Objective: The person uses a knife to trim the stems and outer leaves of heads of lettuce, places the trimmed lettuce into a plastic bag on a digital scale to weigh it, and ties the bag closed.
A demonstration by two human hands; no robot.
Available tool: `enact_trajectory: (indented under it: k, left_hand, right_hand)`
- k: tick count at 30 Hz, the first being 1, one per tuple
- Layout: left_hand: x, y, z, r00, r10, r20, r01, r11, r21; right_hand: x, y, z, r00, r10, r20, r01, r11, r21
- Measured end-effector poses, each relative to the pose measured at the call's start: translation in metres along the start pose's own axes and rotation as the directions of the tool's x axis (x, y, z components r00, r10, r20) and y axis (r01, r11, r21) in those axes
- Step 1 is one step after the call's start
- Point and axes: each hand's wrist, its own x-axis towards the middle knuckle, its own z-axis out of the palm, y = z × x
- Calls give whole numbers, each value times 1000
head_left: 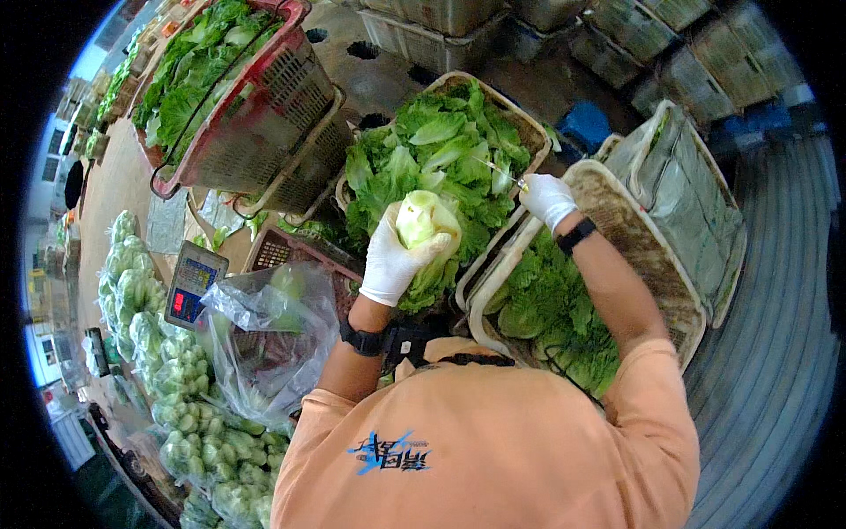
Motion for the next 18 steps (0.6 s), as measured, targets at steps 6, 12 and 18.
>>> enact_trajectory:
  k: [6, 12, 18]
  left_hand:
    - [14, -36, -6, 922, -348, 170, 384, 769, -510]
    - [9, -53, -10, 901, -356, 247, 431, 797, -423]
    - [2, -50, -11, 911, -379, 163, 412, 811, -416]
  right_hand:
    - [-32, -88, -34, 927, -295, -232, 371, 626, 686]
    - [-21, -104, -53, 836, -545, -60, 463, 643, 610]
    - [-24, -113, -50, 847, -532, 10, 435, 703, 562]
